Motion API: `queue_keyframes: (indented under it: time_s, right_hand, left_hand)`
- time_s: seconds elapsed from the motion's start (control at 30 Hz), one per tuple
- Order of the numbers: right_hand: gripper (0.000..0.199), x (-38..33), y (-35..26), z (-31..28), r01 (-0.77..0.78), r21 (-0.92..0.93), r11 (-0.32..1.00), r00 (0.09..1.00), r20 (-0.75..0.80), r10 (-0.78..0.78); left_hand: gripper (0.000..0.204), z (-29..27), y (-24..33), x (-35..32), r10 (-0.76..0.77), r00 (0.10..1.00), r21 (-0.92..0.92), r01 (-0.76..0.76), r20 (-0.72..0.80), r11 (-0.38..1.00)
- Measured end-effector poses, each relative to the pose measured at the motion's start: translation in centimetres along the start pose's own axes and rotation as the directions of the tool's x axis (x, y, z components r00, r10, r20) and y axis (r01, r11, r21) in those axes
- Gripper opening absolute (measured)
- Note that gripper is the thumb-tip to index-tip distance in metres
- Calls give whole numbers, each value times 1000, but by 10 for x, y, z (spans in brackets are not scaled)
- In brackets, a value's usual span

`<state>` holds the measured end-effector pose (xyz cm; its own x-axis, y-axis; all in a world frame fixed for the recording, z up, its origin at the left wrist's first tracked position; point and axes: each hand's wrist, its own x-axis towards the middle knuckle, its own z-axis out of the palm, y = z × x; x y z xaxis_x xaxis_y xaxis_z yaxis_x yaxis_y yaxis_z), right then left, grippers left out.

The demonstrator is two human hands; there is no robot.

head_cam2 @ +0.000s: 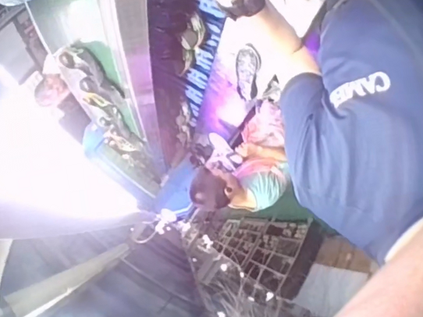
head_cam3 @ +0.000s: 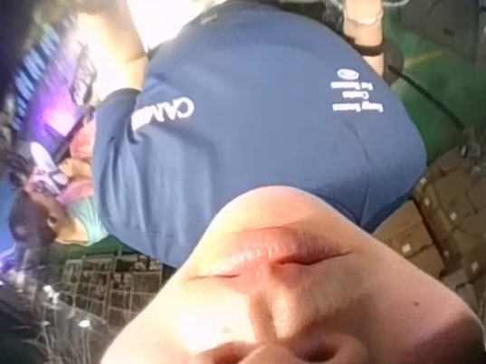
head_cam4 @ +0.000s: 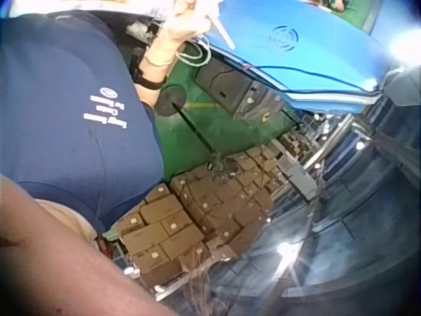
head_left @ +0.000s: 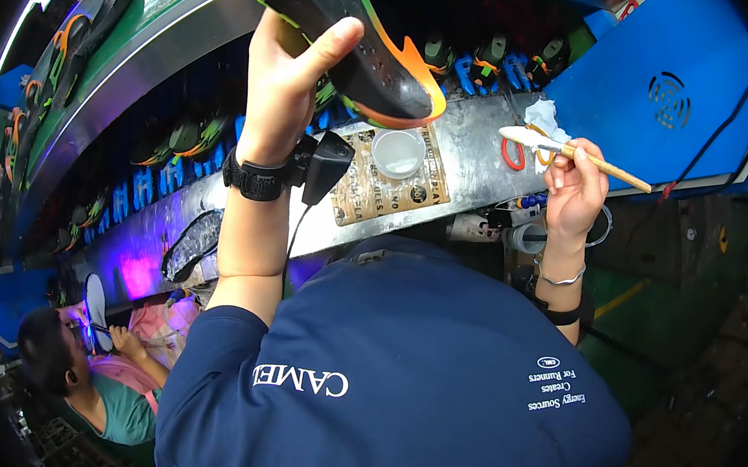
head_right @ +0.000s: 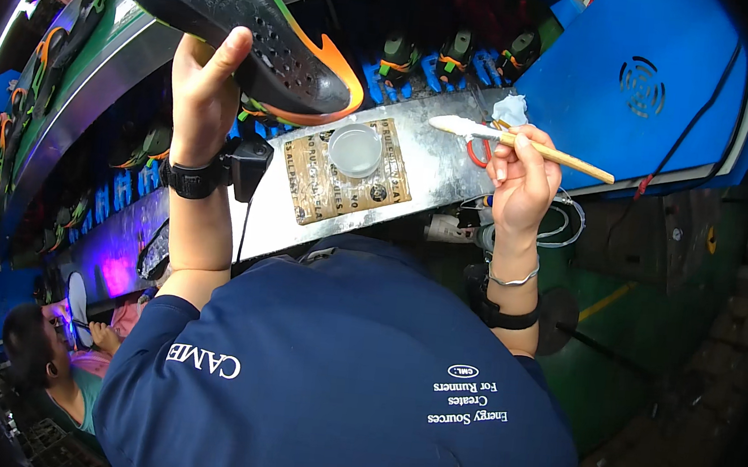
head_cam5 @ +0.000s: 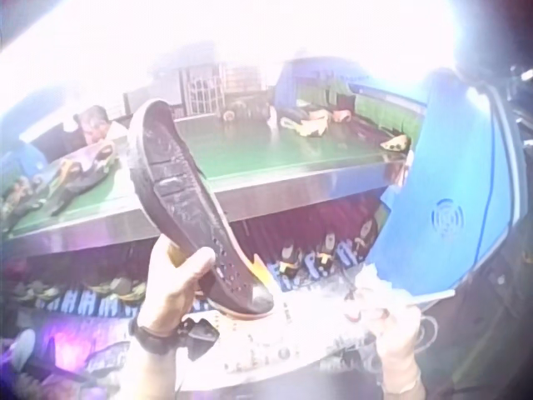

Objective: The recorder applies a substance to the edges of shoe soles using a brush and places the shoes on a conveyor belt.

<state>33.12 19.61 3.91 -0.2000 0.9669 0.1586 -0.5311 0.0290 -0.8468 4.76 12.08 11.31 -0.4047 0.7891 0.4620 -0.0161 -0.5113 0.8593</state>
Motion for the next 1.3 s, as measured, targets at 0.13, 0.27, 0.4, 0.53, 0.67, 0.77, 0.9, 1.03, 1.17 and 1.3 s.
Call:
queue_keyframes:
  time_s: [0.13,0.27,0.4,0.53,0.67,0.77,0.9,1.03,1.17,1.3]
  right_hand:
    - [16,-1,0,1,-6,-5,1000,1000,21,7]
    - [16,3,-1,11,9,-19,1000,998,57,-8]
    - [13,10,0,26,-3,36,999,988,155,-3]
    - [12,16,6,30,-30,21,999,988,153,27]
    - [15,19,11,18,-23,13,1000,996,84,22]
    - [14,20,6,-1,14,30,999,1000,-12,-13]
    - [10,17,-3,-32,17,29,999,985,-173,-11]
    - [8,12,-11,-57,19,67,998,956,-294,2]
    - [9,14,-12,-69,36,77,996,944,-329,-9]
    - [10,25,-8,-70,35,46,998,944,-329,-17]
  left_hand:
    - [46,0,1,-1,-34,999,44,35,-28,998]
    - [48,1,3,-2,-5,1000,97,4,9,995]
    - [41,0,4,-6,-33,999,189,29,19,982]
    - [44,0,2,-2,-85,995,184,75,48,980]
    - [38,3,-1,35,-299,941,-169,324,159,931]
    - [34,13,-5,89,-474,762,-446,644,441,622]
    - [32,56,-31,160,-454,653,-296,715,606,634]
    - [33,128,-75,238,-577,572,-155,775,583,613]
    - [43,191,-138,304,-669,533,-135,824,519,551]
    - [50,222,-188,338,-644,671,71,670,366,739]
